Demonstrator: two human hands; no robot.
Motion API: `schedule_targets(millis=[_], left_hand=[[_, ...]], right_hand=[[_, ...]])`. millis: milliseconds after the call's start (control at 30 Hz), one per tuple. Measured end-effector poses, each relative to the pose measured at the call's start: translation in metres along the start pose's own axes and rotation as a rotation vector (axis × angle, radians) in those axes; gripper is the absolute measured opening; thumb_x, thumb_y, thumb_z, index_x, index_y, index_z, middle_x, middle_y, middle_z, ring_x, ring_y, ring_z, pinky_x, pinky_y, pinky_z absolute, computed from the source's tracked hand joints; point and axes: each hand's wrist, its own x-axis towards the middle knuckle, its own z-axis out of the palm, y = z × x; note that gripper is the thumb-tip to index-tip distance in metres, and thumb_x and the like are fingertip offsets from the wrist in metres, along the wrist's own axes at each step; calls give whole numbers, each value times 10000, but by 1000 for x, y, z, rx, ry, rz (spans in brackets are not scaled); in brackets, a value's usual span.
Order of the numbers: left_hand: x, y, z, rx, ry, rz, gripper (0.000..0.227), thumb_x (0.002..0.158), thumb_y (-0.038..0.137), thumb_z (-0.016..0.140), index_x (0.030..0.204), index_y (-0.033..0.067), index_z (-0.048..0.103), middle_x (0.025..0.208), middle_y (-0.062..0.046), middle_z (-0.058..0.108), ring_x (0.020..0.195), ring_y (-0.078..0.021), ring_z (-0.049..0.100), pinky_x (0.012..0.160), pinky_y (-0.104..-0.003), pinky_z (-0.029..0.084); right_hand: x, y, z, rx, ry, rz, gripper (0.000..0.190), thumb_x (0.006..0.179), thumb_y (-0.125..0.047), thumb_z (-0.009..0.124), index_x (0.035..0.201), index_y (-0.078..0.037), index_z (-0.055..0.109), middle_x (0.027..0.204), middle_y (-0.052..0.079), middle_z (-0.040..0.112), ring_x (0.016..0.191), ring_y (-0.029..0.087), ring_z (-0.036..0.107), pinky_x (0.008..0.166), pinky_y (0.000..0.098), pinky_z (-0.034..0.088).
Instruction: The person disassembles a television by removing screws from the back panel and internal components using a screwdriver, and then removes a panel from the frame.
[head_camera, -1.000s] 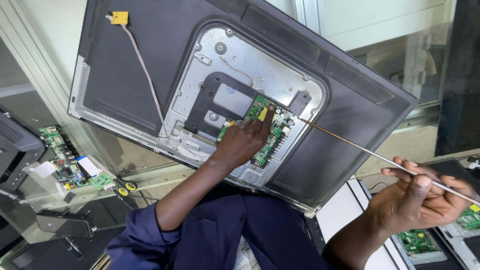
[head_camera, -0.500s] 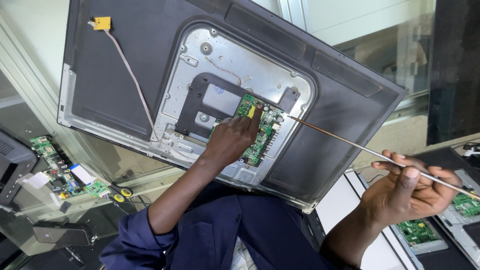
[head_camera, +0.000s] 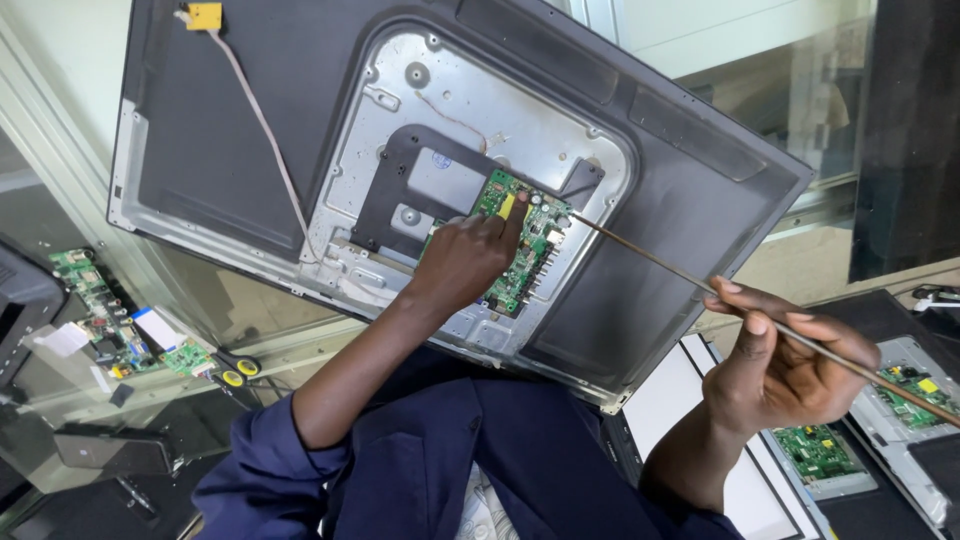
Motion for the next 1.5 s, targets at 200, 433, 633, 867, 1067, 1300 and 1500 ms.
schedule_targets(millis=[200,433,633,867,1067,1300,1500], left_hand=[[4,-4,0,17,-97,39,733,819,-123,623,1472,-110,289,597,-26,499,472,-154,486,366,-306,428],[6,-8,7,27,-31,63,800,769,-181,617,1479,-121,253,583,-28,488,442,-152,441,349,-323,379],[10,-10,13,1,-34,70,778,838,-176,604,1499,-119,197,571,-28,444,442,-121,401,351,-282,381],[7,-18,-5,-215,176,23,539,878,-75,635,1385,-48,451,535,-30,508,400,-140,460,342,-293,365],[-43,-12,-83,-1324,564,-361,351,955,321,657,1198,68,681,512,64,397,450,-41,263,466,-231,244],[-120,25,-80,-2228,685,-598,375,1002,319,505,860,-10,614,551,67,275,428,-37,226,418,-215,178],[-147,85,-83,-1910,368,-441,595,927,658,358,736,122,536,633,7,401,501,-78,218,498,-271,206]], right_hand=[[0,-21,-9,14,-43,-90,183,1041,-4,512,1088,-9,336,831,365,545,745,400,656,592,430,602],[-25,-44,-16,56,-103,-81,168,1007,10,513,1056,5,352,819,331,547,745,400,676,615,418,637],[-44,-61,-14,33,-143,-48,135,1008,22,499,1036,25,367,809,323,534,738,401,686,642,419,648],[-53,-71,-13,81,-164,-31,123,998,5,489,1018,28,370,780,325,551,760,424,692,604,406,634],[-54,-82,-12,85,-200,-44,122,1010,-3,477,1038,23,361,820,344,569,788,411,696,609,386,623],[-56,-102,-10,212,-37,-136,256,977,-49,509,1040,26,272,804,384,524,662,407,619,529,473,579],[-72,-119,-27,290,-166,-87,187,1036,-94,510,1125,-62,349,849,273,547,794,311,649,727,476,647]])
